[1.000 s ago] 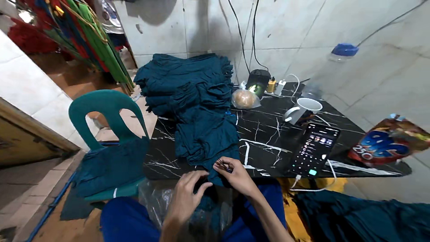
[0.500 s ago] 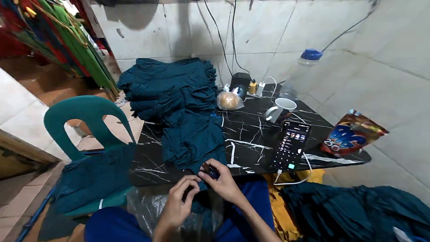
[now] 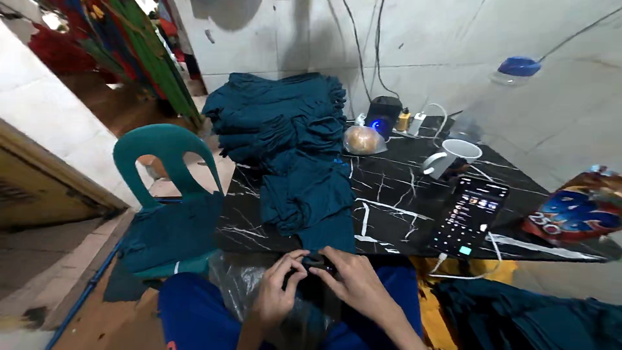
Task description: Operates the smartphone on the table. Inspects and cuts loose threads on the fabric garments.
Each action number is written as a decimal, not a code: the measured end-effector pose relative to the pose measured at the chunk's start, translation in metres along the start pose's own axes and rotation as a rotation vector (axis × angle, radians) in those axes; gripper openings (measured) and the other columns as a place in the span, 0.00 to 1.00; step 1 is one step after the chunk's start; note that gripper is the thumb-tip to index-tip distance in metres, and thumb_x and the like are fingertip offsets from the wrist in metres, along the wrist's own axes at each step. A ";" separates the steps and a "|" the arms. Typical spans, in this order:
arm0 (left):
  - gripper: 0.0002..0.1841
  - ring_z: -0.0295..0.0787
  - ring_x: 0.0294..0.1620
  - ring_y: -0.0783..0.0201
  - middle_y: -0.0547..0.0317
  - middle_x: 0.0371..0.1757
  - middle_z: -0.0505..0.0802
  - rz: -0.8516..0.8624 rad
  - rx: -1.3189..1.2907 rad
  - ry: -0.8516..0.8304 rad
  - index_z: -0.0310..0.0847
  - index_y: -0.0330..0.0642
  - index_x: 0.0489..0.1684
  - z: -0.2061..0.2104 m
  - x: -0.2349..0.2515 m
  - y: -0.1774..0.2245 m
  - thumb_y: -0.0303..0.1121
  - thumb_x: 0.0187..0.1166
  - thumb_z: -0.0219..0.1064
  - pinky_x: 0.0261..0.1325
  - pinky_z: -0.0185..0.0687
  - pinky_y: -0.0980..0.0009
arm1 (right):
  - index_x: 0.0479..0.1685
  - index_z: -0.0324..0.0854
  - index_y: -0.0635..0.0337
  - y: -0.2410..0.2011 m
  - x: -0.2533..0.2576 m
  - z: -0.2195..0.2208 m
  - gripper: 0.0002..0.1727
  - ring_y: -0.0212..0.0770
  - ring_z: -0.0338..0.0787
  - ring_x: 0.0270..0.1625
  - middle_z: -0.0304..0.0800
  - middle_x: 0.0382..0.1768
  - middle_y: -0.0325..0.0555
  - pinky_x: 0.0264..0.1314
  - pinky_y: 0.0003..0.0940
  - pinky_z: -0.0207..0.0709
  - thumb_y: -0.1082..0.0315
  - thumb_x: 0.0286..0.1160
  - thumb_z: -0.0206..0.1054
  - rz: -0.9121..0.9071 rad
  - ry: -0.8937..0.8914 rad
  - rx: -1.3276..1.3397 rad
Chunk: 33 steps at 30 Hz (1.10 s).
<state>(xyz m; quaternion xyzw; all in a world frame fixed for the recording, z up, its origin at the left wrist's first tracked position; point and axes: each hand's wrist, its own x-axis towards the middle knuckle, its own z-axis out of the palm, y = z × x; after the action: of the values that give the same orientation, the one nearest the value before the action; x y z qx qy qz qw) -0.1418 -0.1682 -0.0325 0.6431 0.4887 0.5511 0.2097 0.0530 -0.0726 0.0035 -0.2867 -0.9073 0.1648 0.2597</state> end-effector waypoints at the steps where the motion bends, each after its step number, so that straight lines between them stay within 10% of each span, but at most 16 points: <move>1: 0.09 0.90 0.68 0.61 0.48 0.68 0.91 -0.003 -0.005 0.007 0.87 0.34 0.43 0.000 0.000 0.000 0.30 0.86 0.62 0.71 0.87 0.67 | 0.49 0.87 0.54 0.001 0.000 0.001 0.23 0.42 0.92 0.32 0.91 0.32 0.41 0.31 0.45 0.86 0.43 0.83 0.62 0.001 0.021 -0.028; 11: 0.08 0.90 0.67 0.60 0.48 0.69 0.90 -0.029 -0.058 0.011 0.84 0.34 0.43 -0.001 -0.001 -0.001 0.28 0.88 0.60 0.68 0.89 0.66 | 0.37 0.86 0.52 -0.006 -0.001 0.006 0.25 0.41 0.88 0.24 0.85 0.23 0.39 0.22 0.42 0.80 0.44 0.89 0.53 0.011 0.091 -0.083; 16: 0.06 0.92 0.63 0.60 0.50 0.59 0.93 0.006 -0.053 -0.041 0.88 0.35 0.42 -0.011 0.000 -0.002 0.29 0.82 0.68 0.68 0.90 0.65 | 0.65 0.87 0.45 0.008 0.008 0.005 0.20 0.39 0.90 0.33 0.87 0.56 0.45 0.30 0.43 0.87 0.50 0.78 0.68 0.055 0.089 0.066; 20: 0.16 0.89 0.50 0.71 0.61 0.49 0.93 -0.133 0.293 -0.137 0.90 0.45 0.48 -0.027 0.006 0.001 0.44 0.71 0.80 0.57 0.86 0.75 | 0.51 0.92 0.46 0.023 0.007 0.005 0.13 0.36 0.91 0.43 0.89 0.55 0.40 0.42 0.43 0.90 0.67 0.69 0.70 0.024 -0.001 0.190; 24: 0.23 0.89 0.55 0.61 0.63 0.54 0.93 0.003 0.671 -0.028 0.93 0.57 0.54 -0.008 0.010 -0.003 0.61 0.73 0.71 0.59 0.85 0.60 | 0.50 0.92 0.46 0.023 0.006 0.006 0.13 0.32 0.91 0.47 0.90 0.52 0.36 0.47 0.38 0.90 0.68 0.69 0.69 0.015 0.035 0.257; 33: 0.08 0.92 0.52 0.71 0.64 0.45 0.96 0.037 0.349 0.167 0.91 0.45 0.39 -0.004 -0.002 -0.010 0.35 0.83 0.67 0.61 0.89 0.72 | 0.49 0.92 0.51 0.034 -0.008 -0.005 0.11 0.29 0.89 0.52 0.91 0.51 0.36 0.56 0.28 0.87 0.70 0.69 0.71 -0.041 0.059 0.398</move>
<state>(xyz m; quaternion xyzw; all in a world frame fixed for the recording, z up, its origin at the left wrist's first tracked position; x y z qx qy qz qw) -0.1489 -0.1670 -0.0404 0.6306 0.5806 0.5132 0.0436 0.0758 -0.0503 -0.0105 -0.2156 -0.8545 0.3272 0.3410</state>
